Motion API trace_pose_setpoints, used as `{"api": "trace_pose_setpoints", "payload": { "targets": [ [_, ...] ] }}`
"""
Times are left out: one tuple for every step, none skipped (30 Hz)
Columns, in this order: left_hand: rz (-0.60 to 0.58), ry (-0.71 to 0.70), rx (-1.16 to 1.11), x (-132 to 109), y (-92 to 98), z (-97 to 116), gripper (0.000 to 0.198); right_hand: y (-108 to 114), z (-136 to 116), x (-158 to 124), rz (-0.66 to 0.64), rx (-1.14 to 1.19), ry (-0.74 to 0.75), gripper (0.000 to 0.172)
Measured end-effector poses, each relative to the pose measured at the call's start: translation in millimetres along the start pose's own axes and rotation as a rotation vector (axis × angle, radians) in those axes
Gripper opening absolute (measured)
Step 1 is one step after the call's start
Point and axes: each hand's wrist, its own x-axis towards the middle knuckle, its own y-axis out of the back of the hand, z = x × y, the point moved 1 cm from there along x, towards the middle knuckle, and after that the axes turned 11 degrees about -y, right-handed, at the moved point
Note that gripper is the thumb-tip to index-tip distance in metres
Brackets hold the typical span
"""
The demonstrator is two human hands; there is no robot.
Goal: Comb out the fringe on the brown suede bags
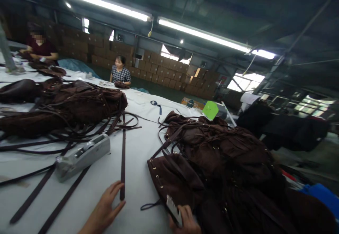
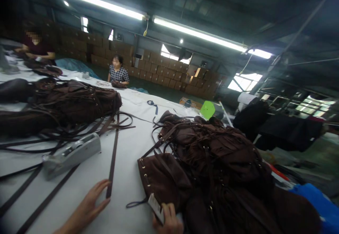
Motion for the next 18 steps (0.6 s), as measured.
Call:
{"api": "trace_pose_setpoints", "payload": {
  "targets": [
    [0.003,0.002,0.016,6.2,9.4,17.5,0.053,24.3,-2.5,20.4,-0.019,0.021,0.089,0.033],
    [0.000,-0.014,0.032,14.7,18.6,38.4,0.063,50.6,-5.4,43.0,-0.054,0.034,0.105,0.029],
    [-0.003,-0.035,0.044,25.2,27.3,61.9,0.075,78.0,-9.7,66.3,-0.106,0.053,0.116,0.026],
    [-0.009,-0.060,0.044,36.8,35.0,87.3,0.087,105.5,-15.5,88.9,-0.152,0.077,0.133,0.022],
    [-0.013,-0.085,0.033,48.7,41.5,113.4,0.100,132.1,-22.8,109.6,-0.172,0.096,0.130,0.019],
    [-0.019,-0.108,-0.003,59.9,46.8,139.2,0.107,156.5,-31.8,127.7,-0.186,0.123,0.134,0.018],
    [-0.021,-0.121,-0.068,69.5,51.2,163.2,0.108,177.8,-42.2,142.8,-0.190,0.162,0.147,0.018],
    [-0.031,-0.114,-0.176,76.8,54.7,184.4,0.101,194.9,-53.5,154.9,-0.208,0.198,0.174,0.019],
    [-0.045,-0.086,-0.321,81.7,57.7,201.9,0.086,207.6,-65.1,164.5,-0.227,0.235,0.212,0.022],
    [-0.051,-0.035,-0.483,83.8,60.2,215.2,0.066,215.8,-75.9,172.2,-0.248,0.280,0.247,0.025],
    [-0.042,0.031,-0.643,83.5,62.5,224.1,0.046,219.9,-85.0,178.4,-0.264,0.338,0.273,0.028],
    [-0.017,0.100,-0.792,81.1,64.6,228.9,0.032,220.5,-91.5,183.6,-0.272,0.406,0.283,0.031],
    [0.015,0.168,-0.922,76.9,66.6,229.9,0.026,218.2,-94.9,187.6,-0.271,0.481,0.273,0.035],
    [0.052,0.235,-1.017,71.5,68.3,227.8,0.026,213.6,-94.6,190.0,-0.254,0.557,0.240,0.040],
    [0.077,0.297,-1.069,65.4,69.8,223.1,0.027,207.2,-90.9,190.1,-0.235,0.627,0.188,0.045],
    [0.080,0.356,-1.077,59.1,71.2,216.8,0.027,199.4,-84.1,187.2,-0.219,0.682,0.119,0.048],
    [0.077,0.412,-1.041,52.9,72.6,209.3,0.027,190.6,-74.7,180.6,-0.209,0.723,0.031,0.048],
    [0.077,0.458,-0.973,47.5,74.3,201.4,0.025,181.1,-63.5,170.0,-0.206,0.753,-0.069,0.047]
  ]
}}
